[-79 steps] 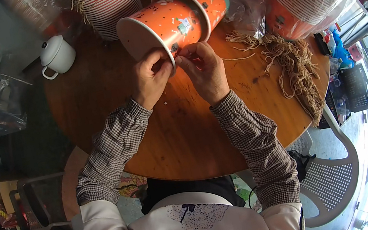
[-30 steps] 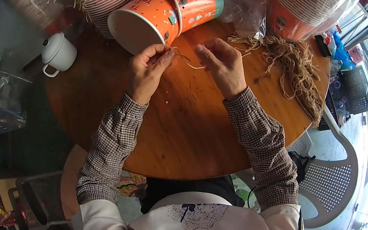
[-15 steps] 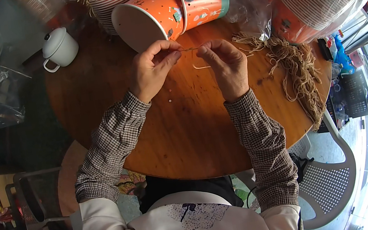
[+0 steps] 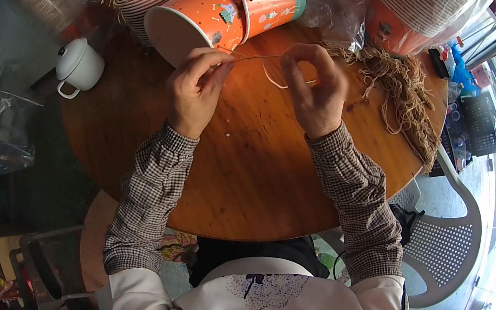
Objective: Threading and tying twine handles onto Halloween-themed paper buckets at a workshop table.
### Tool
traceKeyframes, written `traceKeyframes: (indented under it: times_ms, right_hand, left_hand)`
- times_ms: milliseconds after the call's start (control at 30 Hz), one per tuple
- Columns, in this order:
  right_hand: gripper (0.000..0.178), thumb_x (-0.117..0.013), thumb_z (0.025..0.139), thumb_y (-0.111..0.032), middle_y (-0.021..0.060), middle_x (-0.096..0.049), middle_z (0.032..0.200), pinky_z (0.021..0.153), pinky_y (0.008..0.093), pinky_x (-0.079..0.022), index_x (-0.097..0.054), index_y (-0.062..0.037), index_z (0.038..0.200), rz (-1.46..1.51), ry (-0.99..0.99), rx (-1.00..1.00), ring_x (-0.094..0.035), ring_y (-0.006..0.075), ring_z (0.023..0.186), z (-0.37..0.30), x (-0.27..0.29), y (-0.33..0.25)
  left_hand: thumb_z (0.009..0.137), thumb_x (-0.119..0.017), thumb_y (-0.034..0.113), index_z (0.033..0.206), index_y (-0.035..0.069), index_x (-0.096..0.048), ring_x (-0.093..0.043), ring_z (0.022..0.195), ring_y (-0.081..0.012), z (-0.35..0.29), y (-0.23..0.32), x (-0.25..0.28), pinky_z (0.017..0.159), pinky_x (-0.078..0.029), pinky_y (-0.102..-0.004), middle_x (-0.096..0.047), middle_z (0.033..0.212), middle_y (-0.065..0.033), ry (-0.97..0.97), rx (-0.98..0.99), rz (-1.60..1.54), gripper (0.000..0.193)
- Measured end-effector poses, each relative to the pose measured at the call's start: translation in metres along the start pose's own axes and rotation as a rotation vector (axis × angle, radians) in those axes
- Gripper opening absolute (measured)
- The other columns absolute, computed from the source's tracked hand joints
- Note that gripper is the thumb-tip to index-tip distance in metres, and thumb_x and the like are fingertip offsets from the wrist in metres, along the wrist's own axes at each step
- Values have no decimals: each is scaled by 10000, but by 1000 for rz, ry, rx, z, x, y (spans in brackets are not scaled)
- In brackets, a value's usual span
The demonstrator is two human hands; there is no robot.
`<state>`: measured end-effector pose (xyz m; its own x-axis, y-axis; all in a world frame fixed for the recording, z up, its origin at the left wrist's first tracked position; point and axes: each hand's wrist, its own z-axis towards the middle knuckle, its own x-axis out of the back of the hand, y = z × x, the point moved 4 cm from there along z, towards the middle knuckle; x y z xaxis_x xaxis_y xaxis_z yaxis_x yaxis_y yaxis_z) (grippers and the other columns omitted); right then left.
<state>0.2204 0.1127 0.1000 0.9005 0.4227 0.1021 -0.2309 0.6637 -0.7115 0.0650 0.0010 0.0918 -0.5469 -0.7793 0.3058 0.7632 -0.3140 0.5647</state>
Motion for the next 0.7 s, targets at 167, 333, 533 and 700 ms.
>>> traceKeyframes:
  times_ms: [167, 333, 533, 700]
  right_hand:
    - [120, -684, 734, -41, 36, -575, 795, 744, 377, -427, -634, -107, 821, -390, -204, 305, -545, 249, 790, -3, -13, -7]
    - [122, -712, 749, -40, 55, -593, 818, 763, 360, -460, -671, -77, 857, -180, -305, 102, -568, 246, 820, -10, -23, -3]
    - [110, -722, 787, -56, 82, -620, 858, 755, 327, -483, -675, -35, 884, 40, -272, -137, -600, 222, 840, -9, -22, 10]
    - [104, -720, 791, -58, 74, -623, 844, 758, 313, -488, -678, -37, 884, 33, -249, -141, -606, 203, 825, -11, -23, 15]
  left_hand:
    - [797, -700, -37, 912, 22, -664, -594, 686, -102, -1, 2, -1, 590, -470, -218, -613, 843, -35, -24, 46, -4, 134]
    - [828, -682, -4, 917, -2, -661, -592, 713, -89, -5, 6, -5, 621, -468, -218, -607, 838, -27, -69, 143, -112, 92]
    - [879, -609, 6, 929, -36, -652, -542, 695, -43, -11, 2, -12, 598, -433, -193, -580, 810, -3, -224, 279, -294, 79]
    - [893, -633, 63, 921, -56, -653, -526, 687, -34, -14, 2, -16, 594, -416, -184, -579, 789, 8, -290, 395, -341, 125]
